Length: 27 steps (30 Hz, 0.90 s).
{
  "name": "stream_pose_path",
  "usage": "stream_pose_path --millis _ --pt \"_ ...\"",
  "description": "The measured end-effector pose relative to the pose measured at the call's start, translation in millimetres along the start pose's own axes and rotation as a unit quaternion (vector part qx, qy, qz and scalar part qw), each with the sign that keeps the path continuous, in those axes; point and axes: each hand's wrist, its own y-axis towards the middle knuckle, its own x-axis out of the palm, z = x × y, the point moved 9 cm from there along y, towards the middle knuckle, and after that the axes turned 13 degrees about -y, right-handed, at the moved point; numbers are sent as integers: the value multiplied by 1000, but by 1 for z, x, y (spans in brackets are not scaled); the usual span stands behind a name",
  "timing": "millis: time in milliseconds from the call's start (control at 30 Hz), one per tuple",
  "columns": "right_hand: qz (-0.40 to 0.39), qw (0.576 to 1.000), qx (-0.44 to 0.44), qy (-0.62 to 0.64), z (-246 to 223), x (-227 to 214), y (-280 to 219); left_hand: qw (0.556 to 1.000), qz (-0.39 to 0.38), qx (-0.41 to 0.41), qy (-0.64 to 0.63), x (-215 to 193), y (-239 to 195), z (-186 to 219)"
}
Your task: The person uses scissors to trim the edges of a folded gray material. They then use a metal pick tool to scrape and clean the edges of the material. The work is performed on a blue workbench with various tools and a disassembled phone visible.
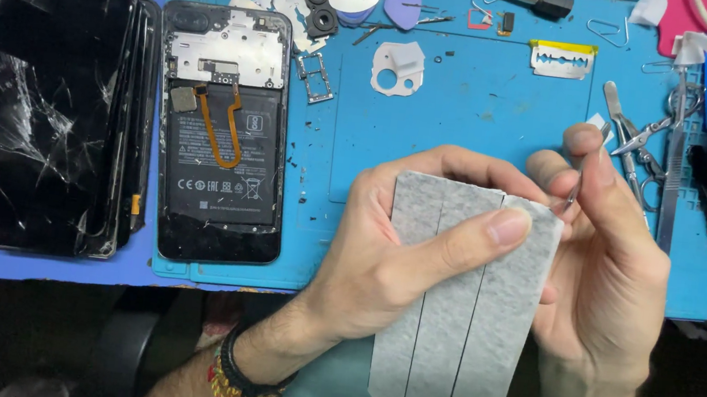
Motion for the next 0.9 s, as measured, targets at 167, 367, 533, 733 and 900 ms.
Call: stream_pose_path --millis 167,367,533,733,900 --pt "-20 1000 -4 -18 -1 2 1 1000 0 4 -4 -1 1 0" --pt "-28 999 -4 -39 0 1 2 1000 2 5 10 -3 1 0" --pt "-15 999 2 -46 1 0 2 1000 -14 3 -4 0 0 0" --pt "-48 998 -2 -49 1 5 1 1000 -11 1 -19 -1 -1 1" --pt "-54 997 -6 -48 0 5 0 1000 -14 8 4 -2 -1 1"
